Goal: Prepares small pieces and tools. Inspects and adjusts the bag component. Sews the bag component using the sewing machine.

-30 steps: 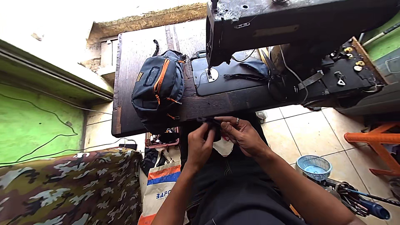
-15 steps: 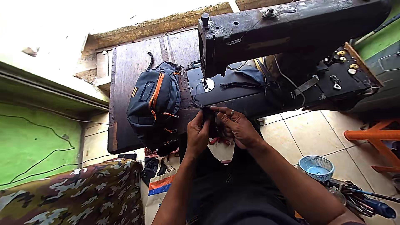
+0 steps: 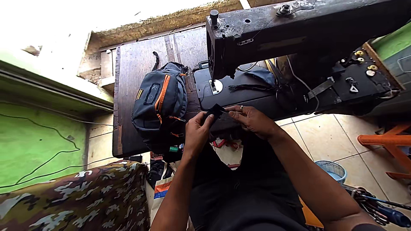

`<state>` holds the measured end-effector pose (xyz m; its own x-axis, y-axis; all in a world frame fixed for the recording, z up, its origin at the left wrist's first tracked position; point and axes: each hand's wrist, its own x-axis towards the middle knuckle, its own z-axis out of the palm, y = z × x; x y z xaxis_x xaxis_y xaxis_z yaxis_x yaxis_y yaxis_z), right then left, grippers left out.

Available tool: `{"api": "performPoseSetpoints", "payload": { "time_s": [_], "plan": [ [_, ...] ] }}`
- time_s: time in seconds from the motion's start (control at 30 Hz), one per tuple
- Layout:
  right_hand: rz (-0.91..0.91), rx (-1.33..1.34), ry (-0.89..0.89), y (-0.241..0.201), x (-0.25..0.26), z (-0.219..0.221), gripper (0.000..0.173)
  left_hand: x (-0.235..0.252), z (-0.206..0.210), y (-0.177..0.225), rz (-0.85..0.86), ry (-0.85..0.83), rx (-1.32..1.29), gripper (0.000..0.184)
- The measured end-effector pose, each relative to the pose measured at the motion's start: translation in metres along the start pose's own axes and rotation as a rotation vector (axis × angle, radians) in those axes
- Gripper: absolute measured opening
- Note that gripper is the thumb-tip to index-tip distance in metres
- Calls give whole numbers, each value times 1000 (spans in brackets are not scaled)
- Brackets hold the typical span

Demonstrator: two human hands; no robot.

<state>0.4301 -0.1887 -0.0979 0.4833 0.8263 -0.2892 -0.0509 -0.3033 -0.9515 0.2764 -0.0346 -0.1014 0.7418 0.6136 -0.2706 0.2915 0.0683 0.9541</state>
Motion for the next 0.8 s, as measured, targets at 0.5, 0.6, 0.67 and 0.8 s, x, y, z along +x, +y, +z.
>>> {"api": "performPoseSetpoints", "payload": {
  "time_s": [0.5,0.6,0.67,0.8],
  "plan": [
    [-700,-373,-140,4,12,5,64,-10,-9,18,-67,-211,15,17],
    [-596,-108,-266,7,13,7,48,-18,-16,23,-75,-249,29,16],
    [-542,87,-226,8,6,3,45,-25,-24,21,-95,-249,65,16],
    [-521,-24,72,7,0,-26,50,-38,-39,8,-93,-194,76,16]
  ]
}}
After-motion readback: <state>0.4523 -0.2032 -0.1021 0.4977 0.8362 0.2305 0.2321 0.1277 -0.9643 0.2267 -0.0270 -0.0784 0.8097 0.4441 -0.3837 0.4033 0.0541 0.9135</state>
